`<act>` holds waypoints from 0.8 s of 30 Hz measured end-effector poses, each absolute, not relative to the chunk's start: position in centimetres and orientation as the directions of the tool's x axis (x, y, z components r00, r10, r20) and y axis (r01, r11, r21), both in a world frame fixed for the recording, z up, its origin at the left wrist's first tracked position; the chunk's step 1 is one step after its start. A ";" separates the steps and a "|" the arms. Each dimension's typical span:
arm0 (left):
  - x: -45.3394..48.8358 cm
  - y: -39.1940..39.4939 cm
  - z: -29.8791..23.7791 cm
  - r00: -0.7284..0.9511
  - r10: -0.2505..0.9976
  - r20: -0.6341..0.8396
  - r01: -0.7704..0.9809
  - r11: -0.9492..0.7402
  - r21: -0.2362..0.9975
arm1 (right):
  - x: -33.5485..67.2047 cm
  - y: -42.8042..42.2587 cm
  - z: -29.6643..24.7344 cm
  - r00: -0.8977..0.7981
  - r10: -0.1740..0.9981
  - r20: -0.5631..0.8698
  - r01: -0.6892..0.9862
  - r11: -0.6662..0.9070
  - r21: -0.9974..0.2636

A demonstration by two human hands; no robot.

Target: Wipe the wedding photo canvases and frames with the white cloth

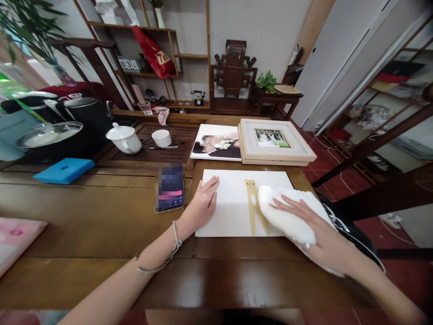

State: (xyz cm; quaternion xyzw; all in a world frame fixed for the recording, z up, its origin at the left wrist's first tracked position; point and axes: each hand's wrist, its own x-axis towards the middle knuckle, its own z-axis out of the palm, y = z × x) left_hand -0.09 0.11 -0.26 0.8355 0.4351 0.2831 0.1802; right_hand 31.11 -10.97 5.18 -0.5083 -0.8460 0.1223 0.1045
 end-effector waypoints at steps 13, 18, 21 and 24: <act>0.0 0.1 -0.4 0.444 0.841 0.308 0.628 -0.538 0.562 | 25.9 1.3 9.0 -0.408 0.897 -0.170 0.858 0.314 -0.407; -0.2 0.2 -0.5 0.454 0.837 0.305 0.628 -0.543 0.557 | 20.0 -4.5 7.2 -0.518 0.845 -0.135 0.854 0.501 -0.142; -0.3 0.2 -0.5 0.466 0.827 0.313 0.621 -0.559 0.549 | 18.0 -10.2 5.6 -0.618 0.780 -0.102 0.786 0.608 -0.112; -0.3 0.2 -0.5 0.466 0.822 0.327 0.611 -0.566 0.553 | 17.7 -12.8 5.2 -0.657 0.751 -0.069 0.754 0.649 -0.103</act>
